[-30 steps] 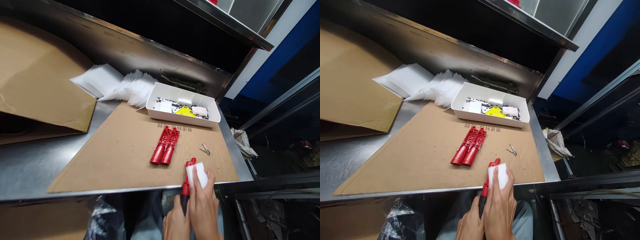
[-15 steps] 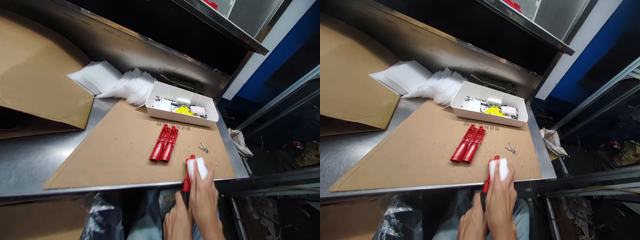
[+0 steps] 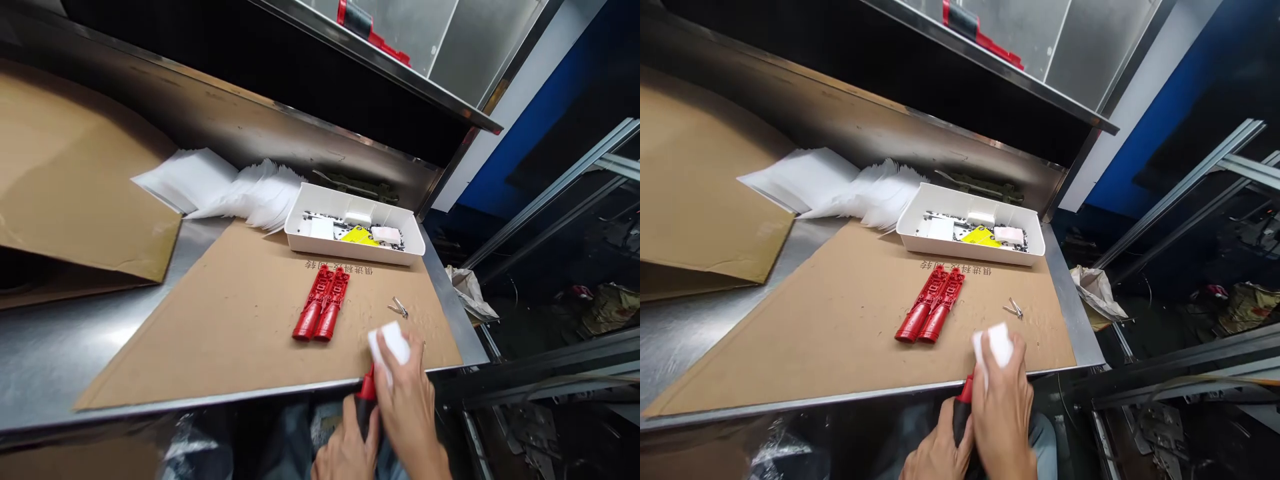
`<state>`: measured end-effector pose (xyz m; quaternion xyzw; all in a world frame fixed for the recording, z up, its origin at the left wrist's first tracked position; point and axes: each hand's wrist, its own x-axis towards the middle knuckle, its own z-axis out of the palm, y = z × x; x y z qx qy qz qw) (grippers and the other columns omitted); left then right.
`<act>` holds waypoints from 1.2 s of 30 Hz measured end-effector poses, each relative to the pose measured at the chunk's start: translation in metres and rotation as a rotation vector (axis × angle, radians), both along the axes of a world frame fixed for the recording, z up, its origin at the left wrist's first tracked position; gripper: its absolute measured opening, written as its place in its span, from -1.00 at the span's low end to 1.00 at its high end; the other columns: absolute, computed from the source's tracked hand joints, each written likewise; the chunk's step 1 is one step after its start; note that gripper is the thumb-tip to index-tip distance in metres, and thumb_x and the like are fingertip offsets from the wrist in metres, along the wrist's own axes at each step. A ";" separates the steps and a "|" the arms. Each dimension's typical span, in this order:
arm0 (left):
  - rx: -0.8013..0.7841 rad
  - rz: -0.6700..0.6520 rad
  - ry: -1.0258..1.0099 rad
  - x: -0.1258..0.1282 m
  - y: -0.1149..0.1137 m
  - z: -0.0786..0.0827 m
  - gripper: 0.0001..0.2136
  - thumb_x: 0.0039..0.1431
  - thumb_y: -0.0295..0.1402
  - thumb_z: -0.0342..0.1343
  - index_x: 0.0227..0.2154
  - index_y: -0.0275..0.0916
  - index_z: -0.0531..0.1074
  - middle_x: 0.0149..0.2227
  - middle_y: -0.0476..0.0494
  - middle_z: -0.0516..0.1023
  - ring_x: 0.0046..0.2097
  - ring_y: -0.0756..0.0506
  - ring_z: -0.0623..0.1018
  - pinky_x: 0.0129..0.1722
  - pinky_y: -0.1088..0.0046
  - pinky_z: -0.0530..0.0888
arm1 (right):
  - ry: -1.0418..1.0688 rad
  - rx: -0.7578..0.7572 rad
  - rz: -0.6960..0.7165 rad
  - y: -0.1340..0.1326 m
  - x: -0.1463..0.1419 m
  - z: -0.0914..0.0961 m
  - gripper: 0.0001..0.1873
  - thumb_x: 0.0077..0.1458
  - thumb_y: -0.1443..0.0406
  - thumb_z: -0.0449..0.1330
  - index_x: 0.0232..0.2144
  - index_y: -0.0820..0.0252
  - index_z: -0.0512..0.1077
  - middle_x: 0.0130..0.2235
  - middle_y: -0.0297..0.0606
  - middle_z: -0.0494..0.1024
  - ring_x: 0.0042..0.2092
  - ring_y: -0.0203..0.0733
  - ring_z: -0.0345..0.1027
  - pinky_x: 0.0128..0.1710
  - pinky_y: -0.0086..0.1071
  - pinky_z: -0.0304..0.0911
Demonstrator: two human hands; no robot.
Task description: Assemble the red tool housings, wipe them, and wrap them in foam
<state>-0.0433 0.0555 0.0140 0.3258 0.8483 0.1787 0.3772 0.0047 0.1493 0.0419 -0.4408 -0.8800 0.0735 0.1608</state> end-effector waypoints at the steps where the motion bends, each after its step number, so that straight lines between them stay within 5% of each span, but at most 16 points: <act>1: 0.009 0.001 0.018 -0.001 -0.001 0.000 -0.57 0.33 -0.26 -0.23 0.15 -0.36 0.22 -0.08 -0.42 0.58 -0.14 -0.41 0.59 -0.20 0.12 0.45 | 0.019 -0.019 0.023 0.001 0.004 0.001 -0.57 0.26 0.25 -0.05 0.13 -0.20 0.31 0.15 -0.05 0.15 -0.03 0.09 0.45 -0.25 -0.11 0.47; 6: 0.127 0.015 0.215 -0.002 -0.007 -0.001 -0.59 0.34 -0.24 -0.19 0.16 -0.26 0.27 -0.06 -0.26 0.59 -0.17 -0.33 0.60 -0.31 0.24 0.47 | 0.099 -0.102 0.041 0.008 0.017 -0.002 -0.62 0.28 0.23 -0.05 0.06 -0.13 0.40 0.08 -0.12 0.22 0.06 0.00 0.38 -0.04 -0.13 0.40; 9: 0.135 0.017 0.263 -0.001 -0.009 -0.004 -0.61 0.34 -0.26 -0.17 0.13 -0.25 0.32 -0.10 -0.23 0.61 -0.21 -0.28 0.61 -0.36 0.32 0.45 | 0.134 -0.150 0.079 0.013 0.019 -0.006 -0.62 0.28 0.22 -0.05 0.07 -0.24 0.37 0.14 -0.20 0.18 0.09 -0.07 0.35 -0.03 -0.23 0.39; 16: 0.140 0.053 0.280 0.000 -0.015 -0.019 -0.64 0.32 -0.25 -0.12 0.12 -0.12 0.32 -0.12 -0.16 0.62 -0.26 -0.28 0.62 -0.42 0.36 0.39 | 0.225 -0.212 0.006 0.025 0.031 -0.019 -0.57 0.32 0.18 -0.14 0.14 -0.12 0.32 0.11 -0.15 0.19 0.03 -0.11 0.39 -0.04 -0.28 0.38; 19: 0.222 0.137 0.038 -0.004 -0.013 -0.026 -0.60 0.30 -0.24 -0.13 0.18 -0.08 0.24 -0.30 -0.17 0.64 -0.27 -0.30 0.62 -0.33 0.31 0.39 | 0.237 -0.204 0.139 0.027 0.031 -0.026 -0.58 0.32 0.18 -0.12 0.16 -0.22 0.27 0.14 -0.20 0.14 0.15 -0.10 0.26 0.05 -0.27 0.33; 23: 0.449 0.367 -0.663 -0.012 -0.008 -0.025 -0.43 0.28 -0.02 -0.23 0.28 -0.11 -0.02 -0.72 0.09 0.30 -0.63 -0.07 0.38 -0.62 0.53 0.21 | 0.233 -0.174 0.197 0.025 0.021 -0.032 -0.59 0.31 0.19 -0.10 0.14 -0.13 0.32 0.15 -0.14 0.11 0.20 0.00 0.17 0.14 -0.09 0.24; 27: 0.479 0.582 -1.105 -0.020 -0.010 -0.019 -0.33 0.21 0.12 -0.17 0.22 -0.27 0.08 -0.70 0.10 0.26 -0.71 0.15 0.07 -0.69 0.71 -0.02 | 0.176 -0.149 0.417 0.015 0.018 -0.033 -0.55 0.30 0.25 -0.08 0.18 -0.29 0.21 0.21 -0.21 0.05 0.16 -0.06 0.24 0.04 -0.18 0.37; 30: 0.588 0.656 -1.288 -0.024 -0.015 -0.019 -0.43 0.18 0.07 -0.02 0.14 -0.17 0.21 -0.66 0.10 0.28 -0.68 0.19 0.06 -0.68 0.77 -0.03 | 0.195 -0.075 0.362 0.017 0.018 -0.032 -0.58 0.31 0.24 -0.08 0.15 -0.20 0.28 0.17 -0.16 0.11 0.17 -0.02 0.23 0.04 -0.12 0.36; 32: 0.601 0.691 -1.404 -0.028 -0.017 -0.020 -0.55 0.16 0.04 0.05 0.00 -0.14 0.36 -0.66 0.09 0.28 -0.70 0.20 0.07 -0.70 0.79 -0.04 | 0.210 -0.044 0.319 0.018 0.017 -0.033 -0.59 0.31 0.23 -0.08 0.15 -0.16 0.30 0.18 -0.14 0.12 0.16 0.00 0.24 0.05 -0.10 0.35; 36: 0.445 0.813 -1.537 -0.034 -0.014 -0.016 -0.52 0.29 -0.05 -0.11 -0.53 -0.34 0.41 -0.72 0.02 0.27 -0.77 0.23 0.07 -0.77 0.79 -0.08 | 0.174 0.000 0.571 0.019 0.014 -0.034 -0.58 0.30 0.20 -0.08 0.17 -0.15 0.28 0.22 -0.14 0.16 0.05 -0.07 0.37 -0.09 -0.22 0.45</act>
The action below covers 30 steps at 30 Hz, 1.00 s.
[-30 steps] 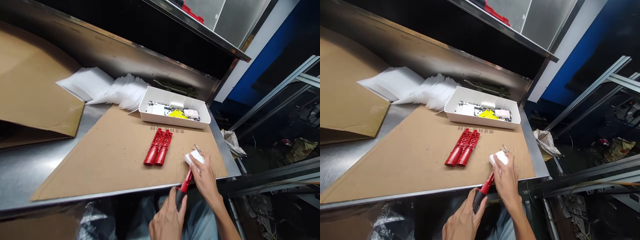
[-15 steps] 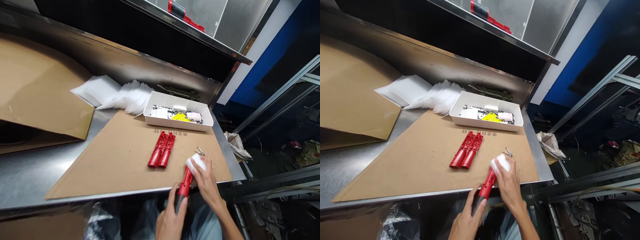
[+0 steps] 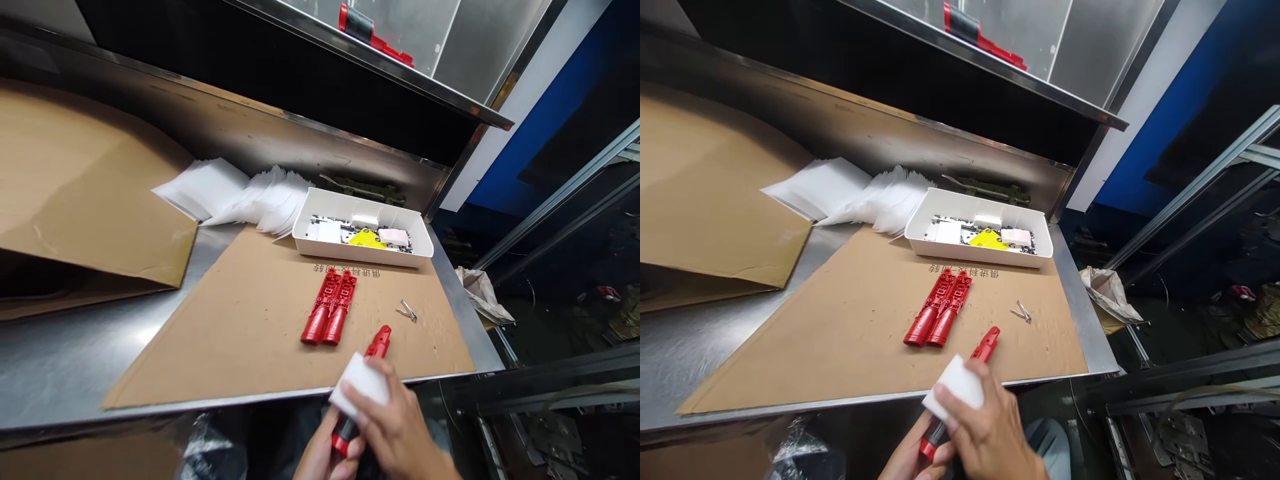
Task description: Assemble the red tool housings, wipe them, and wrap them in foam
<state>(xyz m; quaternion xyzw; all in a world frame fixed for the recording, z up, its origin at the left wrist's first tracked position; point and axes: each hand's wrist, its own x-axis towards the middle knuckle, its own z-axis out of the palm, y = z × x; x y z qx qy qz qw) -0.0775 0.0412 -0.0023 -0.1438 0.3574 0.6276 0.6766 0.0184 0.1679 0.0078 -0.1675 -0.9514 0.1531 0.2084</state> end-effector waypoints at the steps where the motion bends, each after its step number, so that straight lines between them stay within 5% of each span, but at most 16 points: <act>1: -0.007 0.002 -0.027 -0.002 0.001 0.003 -0.51 0.33 -0.10 -0.18 -0.54 -0.34 0.41 -0.74 0.02 0.26 -0.79 0.23 0.07 -0.78 0.79 -0.09 | -0.010 0.011 -0.016 0.003 -0.001 0.001 -0.58 0.30 0.19 -0.09 0.15 -0.12 0.30 0.22 -0.12 0.19 0.07 -0.05 0.37 -0.06 -0.19 0.44; 4: -0.010 0.034 -0.139 -0.007 0.004 0.014 -0.48 0.37 -0.17 -0.33 -0.46 -0.33 0.46 -0.78 0.05 0.22 -0.83 0.20 0.06 -0.81 0.78 -0.11 | 0.013 0.026 -0.185 0.011 -0.005 0.004 -0.56 0.32 0.21 -0.14 0.15 0.01 0.31 0.23 -0.07 0.24 0.17 0.02 0.27 0.06 -0.05 0.35; 8: -0.090 0.061 -0.268 -0.014 0.006 0.020 -0.32 0.36 -0.13 -0.40 -0.71 -0.42 0.36 -0.81 0.04 0.16 -0.86 0.22 0.06 -0.84 0.79 -0.07 | -0.027 0.072 0.150 0.011 -0.006 0.008 -0.54 0.31 0.17 -0.11 0.22 -0.06 0.21 0.30 -0.20 0.19 0.14 -0.10 0.32 0.01 -0.23 0.41; 9: -0.079 0.067 -0.281 -0.015 0.006 0.020 -0.32 0.36 -0.13 -0.39 -0.70 -0.43 0.38 -0.81 0.05 0.16 -0.86 0.22 0.06 -0.84 0.79 -0.07 | -0.027 0.066 0.143 0.012 -0.006 0.008 -0.55 0.31 0.18 -0.11 0.20 -0.08 0.25 0.29 -0.22 0.22 0.13 -0.12 0.33 0.01 -0.24 0.41; 13: -0.042 0.063 -0.323 -0.018 0.008 0.022 -0.33 0.36 -0.11 -0.41 -0.60 -0.42 0.45 -0.80 0.05 0.19 -0.85 0.21 0.08 -0.85 0.79 -0.07 | -0.005 0.055 -0.140 0.015 -0.006 0.006 -0.56 0.32 0.25 -0.13 0.17 0.04 0.30 0.23 -0.11 0.30 0.20 0.00 0.25 0.06 -0.06 0.36; 17: -0.123 0.068 -0.325 -0.018 0.008 0.025 -0.31 0.36 -0.10 -0.42 -0.73 -0.39 0.33 -0.82 0.05 0.16 -0.86 0.21 0.08 -0.85 0.79 -0.04 | 0.032 0.086 0.199 0.012 -0.005 0.005 -0.55 0.30 0.18 -0.08 0.19 -0.02 0.26 0.27 -0.17 0.24 0.22 -0.08 0.23 0.05 -0.20 0.37; 22: -0.070 0.079 -0.308 -0.017 0.008 0.027 -0.32 0.36 -0.10 -0.43 -0.63 -0.41 0.40 -0.80 0.07 0.17 -0.84 0.21 0.07 -0.84 0.78 -0.03 | 0.058 0.060 -0.007 0.018 -0.009 0.005 -0.58 0.29 0.28 -0.07 0.14 0.05 0.33 0.20 -0.15 0.35 0.21 -0.07 0.25 0.10 -0.15 0.32; 25: -0.121 0.054 -0.269 -0.017 0.009 0.024 -0.32 0.36 -0.09 -0.41 -0.72 -0.40 0.32 -0.80 0.06 0.16 -0.84 0.22 0.09 -0.83 0.78 -0.02 | 0.086 0.065 0.262 0.018 -0.009 0.001 -0.57 0.28 0.20 -0.05 0.16 0.01 0.31 0.23 -0.20 0.32 0.20 -0.12 0.25 0.05 -0.26 0.37; 30: 0.028 -0.002 -0.200 -0.018 0.007 -0.002 -0.42 0.34 -0.07 -0.26 -0.67 -0.34 0.33 -0.77 0.05 0.21 -0.81 0.21 0.08 -0.82 0.75 -0.03 | 0.079 0.006 0.046 0.022 -0.009 0.004 -0.57 0.31 0.24 -0.12 0.14 0.05 0.34 0.17 -0.19 0.40 0.22 -0.10 0.22 0.13 -0.14 0.29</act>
